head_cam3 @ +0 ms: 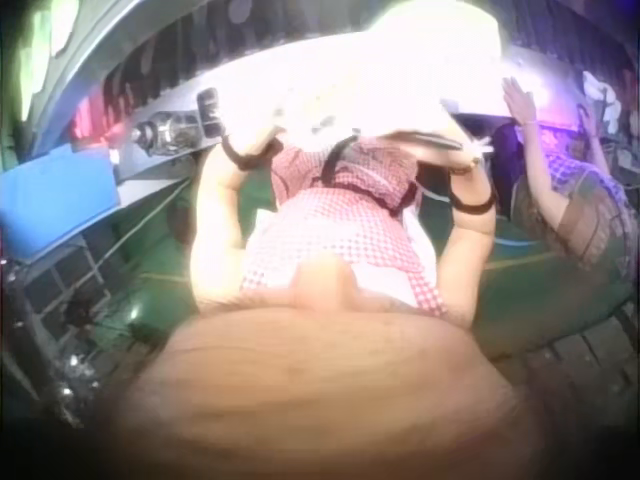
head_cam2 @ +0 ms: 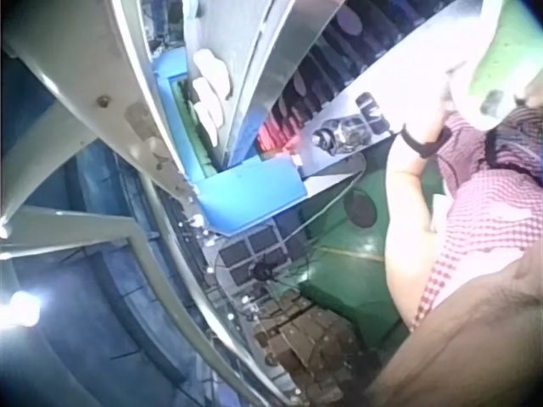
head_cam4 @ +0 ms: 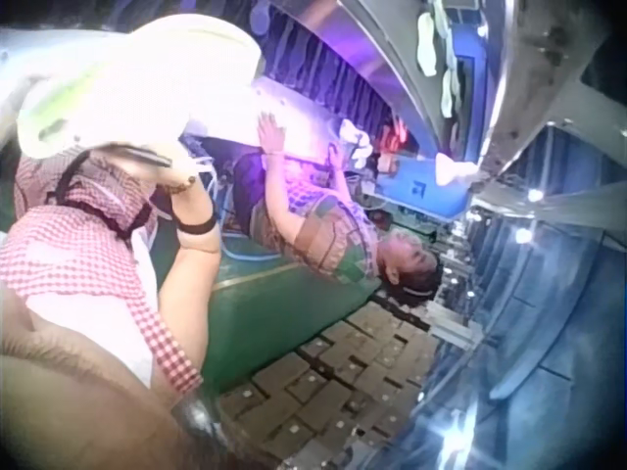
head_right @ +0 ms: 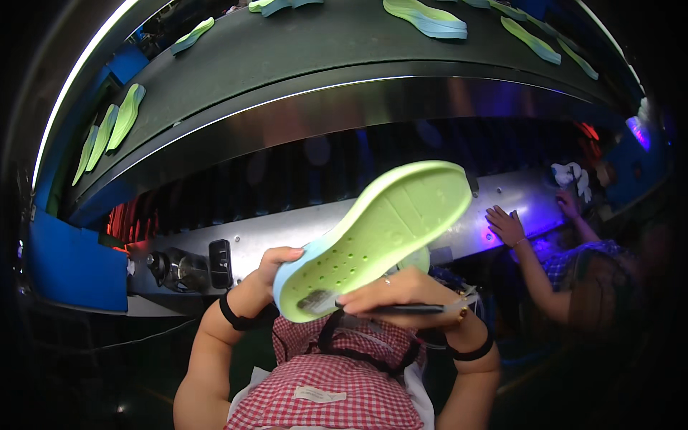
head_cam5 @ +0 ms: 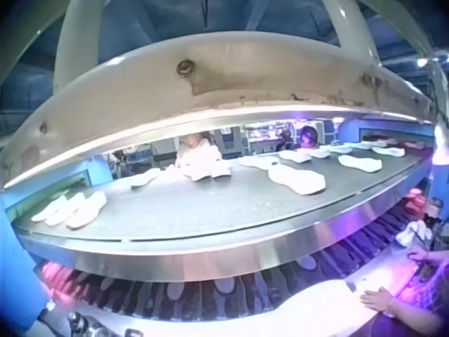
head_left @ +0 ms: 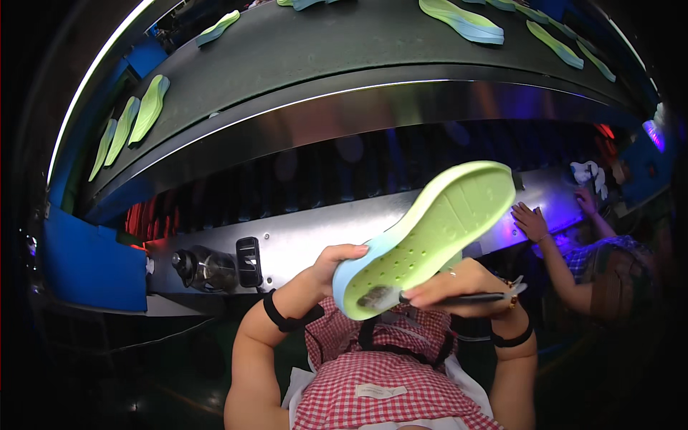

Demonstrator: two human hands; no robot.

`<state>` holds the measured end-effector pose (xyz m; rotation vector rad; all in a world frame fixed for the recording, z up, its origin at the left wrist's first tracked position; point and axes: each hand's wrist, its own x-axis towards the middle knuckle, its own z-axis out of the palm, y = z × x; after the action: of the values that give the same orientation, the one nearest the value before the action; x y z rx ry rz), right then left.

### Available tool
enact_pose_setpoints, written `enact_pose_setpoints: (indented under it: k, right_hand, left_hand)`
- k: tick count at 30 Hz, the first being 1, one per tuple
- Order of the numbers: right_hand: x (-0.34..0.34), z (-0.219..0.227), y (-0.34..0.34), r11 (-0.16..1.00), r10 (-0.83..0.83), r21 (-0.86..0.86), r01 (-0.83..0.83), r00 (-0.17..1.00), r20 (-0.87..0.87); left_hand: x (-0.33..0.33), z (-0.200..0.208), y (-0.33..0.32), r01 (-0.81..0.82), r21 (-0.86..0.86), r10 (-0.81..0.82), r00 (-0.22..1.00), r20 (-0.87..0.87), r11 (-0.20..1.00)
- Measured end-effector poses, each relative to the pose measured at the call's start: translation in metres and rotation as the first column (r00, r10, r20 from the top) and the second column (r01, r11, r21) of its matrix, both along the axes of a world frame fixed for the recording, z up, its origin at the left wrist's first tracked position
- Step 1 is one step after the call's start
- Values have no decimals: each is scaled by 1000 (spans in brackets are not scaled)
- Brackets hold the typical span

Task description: Applying a liquid substance (likely adhesive or primer) to the interior of shoe soles using a brush and placing them on a conveyor.

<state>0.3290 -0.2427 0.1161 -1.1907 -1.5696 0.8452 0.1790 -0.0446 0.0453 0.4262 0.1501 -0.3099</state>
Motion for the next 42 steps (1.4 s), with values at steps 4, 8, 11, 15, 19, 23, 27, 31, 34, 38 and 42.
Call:
enact_pose_setpoints:
  k: [4,8,11,15,19,23,27,31,34,38,42]
  right_hand:
    - [11,8,2,985,169,-31,-167,982,80]
    - [15,9,-8,992,76,-103,-75,997,2]
    - [13,-4,-9,991,94,-101,-89,995,42]
    - [12,-2,-14,999,35,-7,-35,999,36]
    - [9,-15,-19,993,-106,-64,104,994,-27]
    - [12,-18,-24,994,-98,-49,95,994,-54]
    - [11,-28,-22,959,-283,-42,282,958,-50]
    - [3,-24,-33,984,-174,-42,174,985,18]
    - [-5,-1,-35,966,-241,75,246,968,-65]
    - [-15,-22,-6,881,-470,-86,464,880,-68]
    - [-12,-61,7,841,-535,-197,504,829,-166]
  left_hand:
    - [-1,9,-1,134,314,-116,990,-76,940]
    - [-13,17,1,51,139,-23,979,-201,989]
    - [-16,32,-3,-3,241,39,988,-149,970]
    - [-24,26,-1,-70,256,110,983,-144,964]
    - [-23,29,2,-142,252,182,972,-145,957]
    - [-30,19,3,-228,209,258,957,-131,951]
    - [-44,15,9,-337,234,381,907,-180,912]
    - [-68,14,23,-468,360,574,765,-292,807]
    - [-40,6,30,-312,-265,374,899,229,912]
    - [8,-27,-16,-427,-274,476,868,143,862]
    - [17,-36,-34,-429,-127,446,874,193,894]
